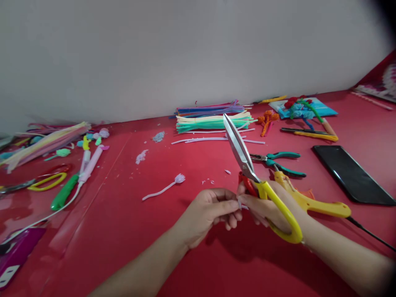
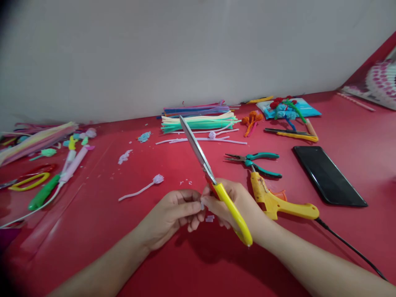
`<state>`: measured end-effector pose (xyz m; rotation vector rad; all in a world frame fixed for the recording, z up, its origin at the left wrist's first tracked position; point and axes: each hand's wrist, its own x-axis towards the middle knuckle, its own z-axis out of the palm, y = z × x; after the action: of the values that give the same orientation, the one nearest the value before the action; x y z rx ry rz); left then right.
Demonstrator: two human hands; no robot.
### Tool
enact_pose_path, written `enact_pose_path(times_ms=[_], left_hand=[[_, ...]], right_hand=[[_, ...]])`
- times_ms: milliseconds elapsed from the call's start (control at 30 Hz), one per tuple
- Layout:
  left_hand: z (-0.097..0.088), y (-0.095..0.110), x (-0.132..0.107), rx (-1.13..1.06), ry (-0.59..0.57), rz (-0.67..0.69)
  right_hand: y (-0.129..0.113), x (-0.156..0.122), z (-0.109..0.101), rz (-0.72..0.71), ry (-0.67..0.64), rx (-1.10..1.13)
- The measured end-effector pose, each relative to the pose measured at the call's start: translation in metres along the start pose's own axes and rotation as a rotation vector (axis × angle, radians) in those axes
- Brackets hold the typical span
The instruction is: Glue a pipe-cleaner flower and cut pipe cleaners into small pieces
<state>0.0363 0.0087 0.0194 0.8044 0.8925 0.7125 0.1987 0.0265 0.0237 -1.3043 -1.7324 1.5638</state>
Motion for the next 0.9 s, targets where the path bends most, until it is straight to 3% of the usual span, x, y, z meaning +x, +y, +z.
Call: enact_pose_path(times_ms=[133, 233, 333, 500, 633, 900], left_hand=[[-0.001, 0.002, 0.000, 0.176, 0.081, 0.059], [-0.001, 0.001, 0.000, 0.214, 0.130, 0.097], [-0.004, 0.001, 0.000, 0.097, 0.222, 0.190], [-0.014, 0.007, 0.001, -0.110, 0.423, 0.379], [-0.020, 0.011, 0.000, -0.149, 0.465, 0.470], [-0.021, 0.011, 0.000, -0.194, 0.474, 0.527]], right_hand=[[0.005, 0.000, 0.004, -0.001, 0.071, -0.027], [0.009, 0.002, 0.003, -0.083, 0.093, -0.088], [0.010, 0.004, -0.001, -0.183, 0.148, -0.351], [0.013, 0.004, -0.002, -0.199, 0.186, -0.810], [0.016, 0.002, 0.003, -0.182, 0.148, -0.949], [0.024, 0.002, 0.006, -0.181, 0.095, -1.001]])
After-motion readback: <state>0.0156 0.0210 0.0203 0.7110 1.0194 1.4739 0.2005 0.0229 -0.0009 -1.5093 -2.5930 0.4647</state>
